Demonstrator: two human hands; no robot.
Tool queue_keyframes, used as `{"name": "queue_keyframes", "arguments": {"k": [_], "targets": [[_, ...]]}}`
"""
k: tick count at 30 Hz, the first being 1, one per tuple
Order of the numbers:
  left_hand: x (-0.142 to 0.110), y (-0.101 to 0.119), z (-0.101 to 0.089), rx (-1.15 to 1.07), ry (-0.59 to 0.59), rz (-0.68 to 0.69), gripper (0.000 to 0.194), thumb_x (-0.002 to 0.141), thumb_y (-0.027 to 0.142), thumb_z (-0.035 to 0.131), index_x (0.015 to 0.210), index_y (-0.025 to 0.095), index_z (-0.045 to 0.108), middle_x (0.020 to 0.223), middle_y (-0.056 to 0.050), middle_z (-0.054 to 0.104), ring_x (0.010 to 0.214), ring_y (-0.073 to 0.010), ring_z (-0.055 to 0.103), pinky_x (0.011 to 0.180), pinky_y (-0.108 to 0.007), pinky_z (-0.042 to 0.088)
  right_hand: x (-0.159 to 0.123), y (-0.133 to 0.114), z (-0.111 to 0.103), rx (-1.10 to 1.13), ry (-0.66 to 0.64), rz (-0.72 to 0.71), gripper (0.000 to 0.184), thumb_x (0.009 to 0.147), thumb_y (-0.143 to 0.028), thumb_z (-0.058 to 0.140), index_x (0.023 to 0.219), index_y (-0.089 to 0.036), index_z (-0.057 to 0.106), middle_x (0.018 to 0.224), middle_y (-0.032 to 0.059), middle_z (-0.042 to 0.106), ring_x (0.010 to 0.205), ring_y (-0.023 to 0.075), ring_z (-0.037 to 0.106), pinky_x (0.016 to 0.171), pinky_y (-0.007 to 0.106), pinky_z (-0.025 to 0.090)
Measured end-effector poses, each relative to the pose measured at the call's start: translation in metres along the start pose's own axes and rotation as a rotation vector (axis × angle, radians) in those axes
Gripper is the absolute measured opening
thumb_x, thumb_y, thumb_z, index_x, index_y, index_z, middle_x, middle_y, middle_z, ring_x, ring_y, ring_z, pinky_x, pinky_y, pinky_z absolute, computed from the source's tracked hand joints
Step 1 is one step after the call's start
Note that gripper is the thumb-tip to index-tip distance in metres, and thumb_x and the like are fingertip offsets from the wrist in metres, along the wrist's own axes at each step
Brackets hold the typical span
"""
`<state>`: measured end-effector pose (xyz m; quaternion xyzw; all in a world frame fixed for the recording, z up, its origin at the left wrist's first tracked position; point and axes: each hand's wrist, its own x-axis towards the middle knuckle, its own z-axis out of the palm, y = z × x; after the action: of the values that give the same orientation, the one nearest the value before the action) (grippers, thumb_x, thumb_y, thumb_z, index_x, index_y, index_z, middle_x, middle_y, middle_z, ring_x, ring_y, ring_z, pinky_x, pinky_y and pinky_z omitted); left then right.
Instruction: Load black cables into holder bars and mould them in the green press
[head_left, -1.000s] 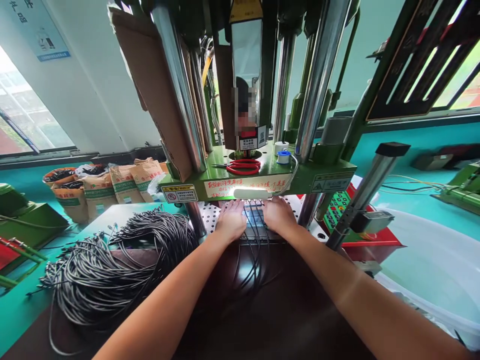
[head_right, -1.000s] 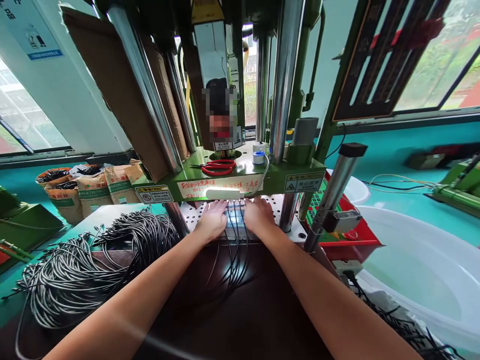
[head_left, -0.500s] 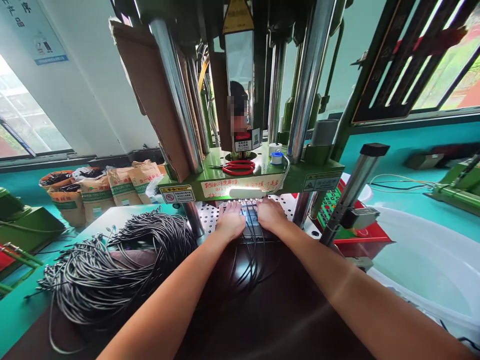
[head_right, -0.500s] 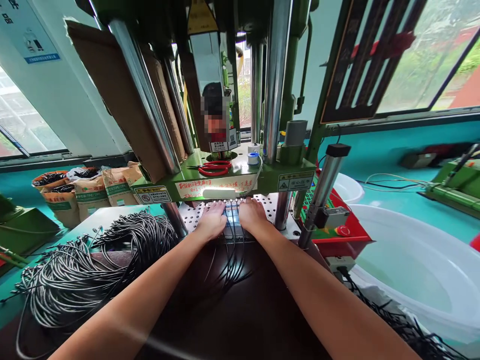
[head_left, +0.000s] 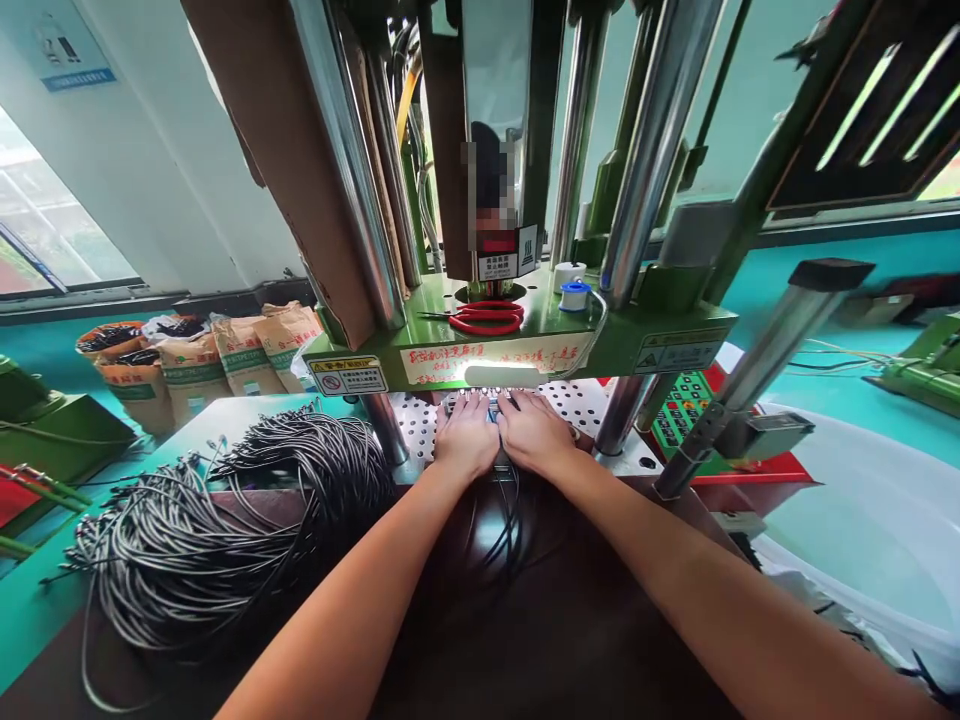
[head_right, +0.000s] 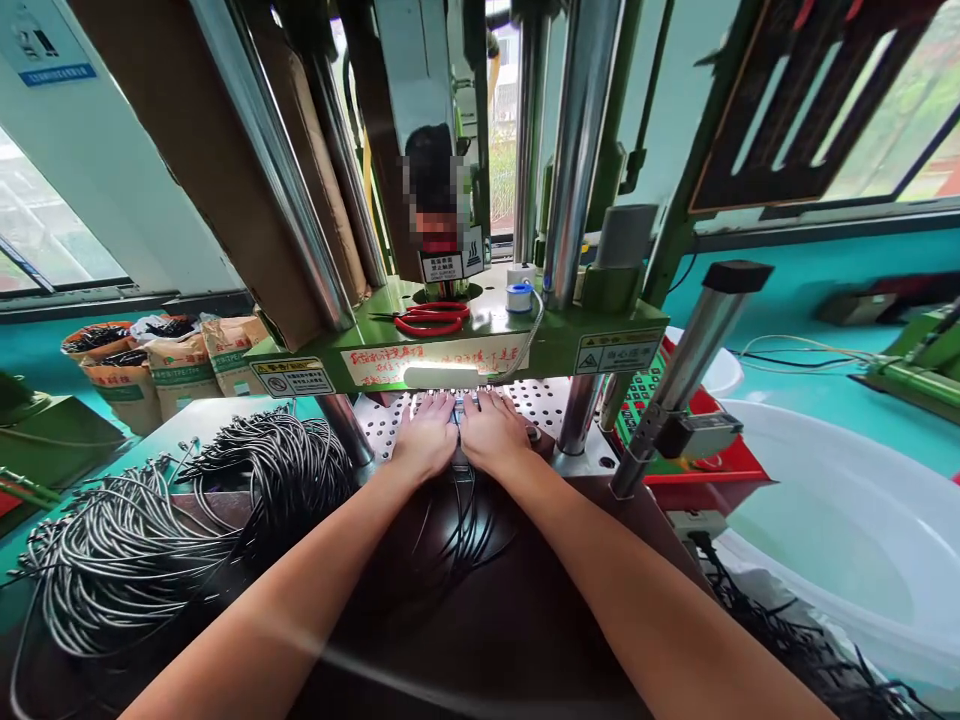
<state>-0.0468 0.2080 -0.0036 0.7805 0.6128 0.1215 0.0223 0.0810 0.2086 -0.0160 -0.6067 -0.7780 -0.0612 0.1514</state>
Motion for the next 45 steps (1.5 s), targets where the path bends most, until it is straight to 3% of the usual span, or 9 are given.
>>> {"name": "queue_keyframes", "arguments": {"k": [11, 24, 29, 34, 37, 40, 42, 43, 45], "targets": [[-0.002, 0.004, -0.012, 0.007, -0.023, -0.018, 0.053, 0.09, 0.033, 0.027, 0.139, 0.017, 0.04, 0.149, -0.004, 0.034, 0.138, -0.0225, 0.028, 0.114, -0.051, 0.016, -0.002, -0.006, -0.01, 0.011, -0.023, -0.017, 0.05, 0.091, -0.031, 0.036, 0.136, -0.012, 0.046, 0.141, 0.0161, 0.045, 0.129, 0.0285, 0.039, 0.107, 0.04, 0.025], [0.015, 0.003, 0.004, -0.003, -0.011, -0.065, 0.054, 0.091, 0.035, 0.024, 0.141, 0.021, 0.037, 0.15, -0.001, 0.033, 0.139, -0.0199, 0.024, 0.115, -0.048, 0.011, 0.007, 0.0, -0.001, 0.069, -0.081, -0.005, 0.051, 0.094, -0.032, 0.034, 0.14, -0.012, 0.039, 0.144, 0.0127, 0.042, 0.133, 0.0268, 0.033, 0.11, 0.04, 0.024], [0.016, 0.003, -0.007, -0.024, -0.043, -0.072, 0.05, 0.092, 0.036, 0.023, 0.138, 0.024, 0.041, 0.149, -0.002, 0.034, 0.138, -0.0223, 0.027, 0.112, -0.053, 0.017, 0.014, -0.001, -0.003, 0.069, -0.072, 0.008, 0.044, 0.094, -0.036, 0.047, 0.133, -0.017, 0.046, 0.141, 0.0113, 0.044, 0.128, 0.0279, 0.04, 0.105, 0.052, 0.029], [0.007, 0.018, -0.04, -0.046, -0.009, -0.067, 0.047, 0.092, 0.032, 0.028, 0.134, 0.019, 0.045, 0.144, -0.009, 0.042, 0.134, -0.025, 0.033, 0.11, -0.053, 0.023, 0.024, -0.006, -0.034, 0.087, -0.057, 0.01, 0.038, 0.09, -0.037, 0.055, 0.123, -0.018, 0.054, 0.131, 0.0097, 0.051, 0.118, 0.0272, 0.049, 0.099, 0.053, 0.037], [-0.027, 0.033, -0.067, -0.068, 0.06, -0.046, 0.045, 0.091, 0.026, 0.03, 0.131, 0.015, 0.047, 0.138, -0.013, 0.047, 0.132, -0.0255, 0.036, 0.111, -0.047, 0.023, 0.023, -0.012, -0.058, 0.133, -0.062, 0.008, 0.036, 0.092, -0.037, 0.052, 0.122, -0.016, 0.055, 0.129, 0.0107, 0.054, 0.117, 0.0264, 0.051, 0.1, 0.052, 0.036], [-0.098, 0.039, -0.088, -0.174, 0.028, 0.049, 0.042, 0.09, 0.027, 0.037, 0.13, 0.024, 0.049, 0.133, -0.005, 0.053, 0.124, -0.0201, 0.046, 0.108, -0.034, 0.032, -0.016, -0.014, -0.078, 0.204, -0.108, -0.015, 0.04, 0.091, -0.03, 0.05, 0.127, -0.014, 0.052, 0.133, 0.0152, 0.052, 0.124, 0.0267, 0.045, 0.103, 0.044, 0.033], [-0.158, 0.033, -0.095, -0.515, -0.191, 0.085, 0.043, 0.091, 0.038, 0.04, 0.134, 0.032, 0.045, 0.133, 0.0, 0.054, 0.123, -0.0197, 0.047, 0.107, -0.034, 0.034, -0.07, -0.01, -0.089, 0.273, -0.175, -0.055, 0.041, 0.088, -0.033, 0.054, 0.128, -0.021, 0.054, 0.133, 0.0104, 0.054, 0.123, 0.024, 0.046, 0.101, 0.036, 0.037], [-0.188, 0.027, -0.096, -0.65, -0.421, 0.022, 0.043, 0.089, 0.045, 0.047, 0.13, 0.035, 0.049, 0.129, 0.001, 0.057, 0.122, -0.0211, 0.048, 0.105, -0.034, 0.037, -0.103, -0.005, -0.094, 0.33, -0.217, -0.055, 0.039, 0.089, -0.039, 0.052, 0.126, -0.026, 0.056, 0.132, 0.0074, 0.056, 0.121, 0.0231, 0.049, 0.098, 0.035, 0.041], [-0.238, 0.013, -0.093, -0.685, -0.583, -0.05, 0.038, 0.086, 0.049, 0.051, 0.119, 0.03, 0.059, 0.114, -0.004, 0.065, 0.11, -0.0246, 0.057, 0.092, -0.039, 0.048, -0.173, 0.007, -0.103, 0.409, -0.299, -0.027, 0.037, 0.088, -0.049, 0.05, 0.12, -0.031, 0.06, 0.126, 0.0053, 0.059, 0.115, 0.0227, 0.054, 0.09, 0.036, 0.047]]}}
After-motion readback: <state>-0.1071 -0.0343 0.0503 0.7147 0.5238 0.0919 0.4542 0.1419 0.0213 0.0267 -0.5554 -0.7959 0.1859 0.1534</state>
